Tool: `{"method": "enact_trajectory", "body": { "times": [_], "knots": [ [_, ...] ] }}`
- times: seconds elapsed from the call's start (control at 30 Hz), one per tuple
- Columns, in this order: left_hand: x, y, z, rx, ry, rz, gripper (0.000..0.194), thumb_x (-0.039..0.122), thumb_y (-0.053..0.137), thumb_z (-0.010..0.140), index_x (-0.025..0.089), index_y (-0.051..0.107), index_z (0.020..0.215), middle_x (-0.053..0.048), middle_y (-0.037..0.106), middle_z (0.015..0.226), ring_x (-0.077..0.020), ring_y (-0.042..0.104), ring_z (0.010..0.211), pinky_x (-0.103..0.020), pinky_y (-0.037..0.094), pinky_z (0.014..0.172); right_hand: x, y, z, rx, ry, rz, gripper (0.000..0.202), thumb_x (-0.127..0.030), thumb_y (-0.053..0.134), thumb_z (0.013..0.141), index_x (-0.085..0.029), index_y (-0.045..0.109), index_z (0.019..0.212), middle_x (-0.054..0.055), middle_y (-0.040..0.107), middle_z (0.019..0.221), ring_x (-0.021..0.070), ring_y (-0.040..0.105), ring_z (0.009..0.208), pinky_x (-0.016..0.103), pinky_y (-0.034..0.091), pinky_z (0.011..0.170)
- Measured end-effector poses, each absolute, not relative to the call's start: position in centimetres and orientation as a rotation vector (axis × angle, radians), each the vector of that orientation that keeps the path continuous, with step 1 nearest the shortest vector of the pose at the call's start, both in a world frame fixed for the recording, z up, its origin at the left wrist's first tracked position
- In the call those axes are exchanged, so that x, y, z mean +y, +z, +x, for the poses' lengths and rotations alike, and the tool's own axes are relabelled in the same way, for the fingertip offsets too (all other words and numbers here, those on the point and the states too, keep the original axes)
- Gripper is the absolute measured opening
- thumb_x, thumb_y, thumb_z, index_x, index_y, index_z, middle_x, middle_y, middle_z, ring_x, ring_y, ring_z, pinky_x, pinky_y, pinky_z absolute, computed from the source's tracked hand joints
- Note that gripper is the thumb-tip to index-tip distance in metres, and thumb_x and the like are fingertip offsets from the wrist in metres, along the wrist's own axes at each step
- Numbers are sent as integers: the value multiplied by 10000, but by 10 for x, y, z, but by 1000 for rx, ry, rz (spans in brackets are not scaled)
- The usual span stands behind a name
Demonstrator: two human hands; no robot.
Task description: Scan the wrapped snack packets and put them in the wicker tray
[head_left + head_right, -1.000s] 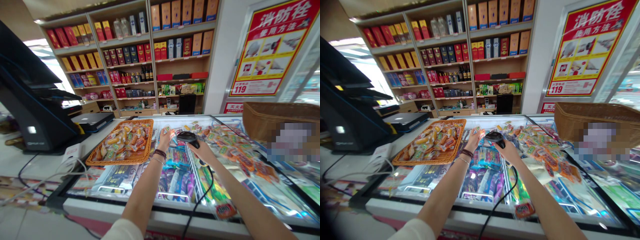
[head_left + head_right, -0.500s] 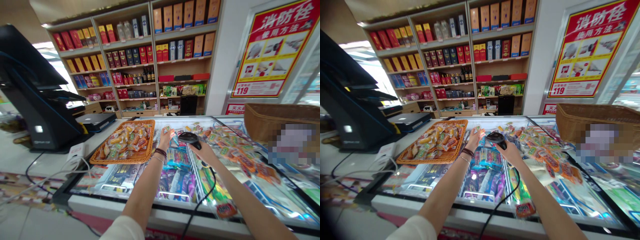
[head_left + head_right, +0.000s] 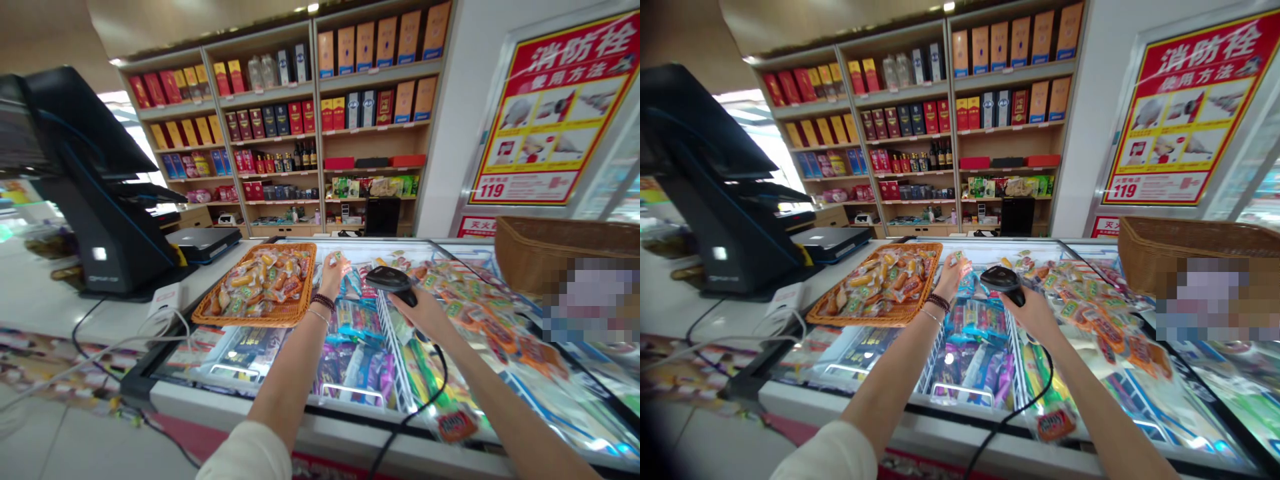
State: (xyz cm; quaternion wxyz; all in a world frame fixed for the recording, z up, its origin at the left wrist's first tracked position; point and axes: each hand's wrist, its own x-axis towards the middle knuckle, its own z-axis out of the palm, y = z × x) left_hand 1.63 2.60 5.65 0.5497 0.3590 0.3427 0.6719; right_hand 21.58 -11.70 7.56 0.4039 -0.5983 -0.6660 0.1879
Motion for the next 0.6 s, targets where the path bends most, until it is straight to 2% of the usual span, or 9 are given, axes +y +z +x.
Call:
{"method": "enact_trajectory", "body": {
  "times": [0.13, 0.33, 0.5, 0.6],
  "knots": [
    [25, 72, 5, 845, 1629, 854, 397, 292, 830, 751, 211, 596, 1061, -18, 685, 853, -180, 721, 896, -296, 544, 813, -115, 95, 206, -1709, 484, -1475, 357, -577, 583, 830, -261, 533, 670, -4, 553, 398, 201, 560, 390, 307, 426, 503],
    [23, 113, -62, 973, 1808, 1102, 264, 294, 799, 765, 173, 648, 944, -37, 698, 846, -148, 651, 817, -262, 513, 792, -79, 125, 150, -1671, 631, -1252, 406, -612, 641, 796, -246, 526, 663, -25, 519, 377, 154, 494, 334, 282, 413, 443],
    [5, 134, -130, 1466, 1880, 1395, 159, 246, 795, 720, 191, 650, 753, -50, 682, 779, -234, 647, 933, -328, 483, 926, -50, 139, 85, -1536, 942, -1076, 407, -540, 720, 765, -236, 493, 617, -24, 531, 435, 129, 503, 345, 243, 376, 370],
    [-8, 134, -152, 1718, 1812, 1519, 158, 179, 774, 707, 192, 699, 846, -112, 724, 913, -301, 651, 1059, -389, 436, 1040, -43, 136, 63, -1441, 1029, -1031, 384, -477, 745, 767, -235, 485, 620, -30, 532, 458, 116, 487, 336, 235, 373, 349]
  ]
}}
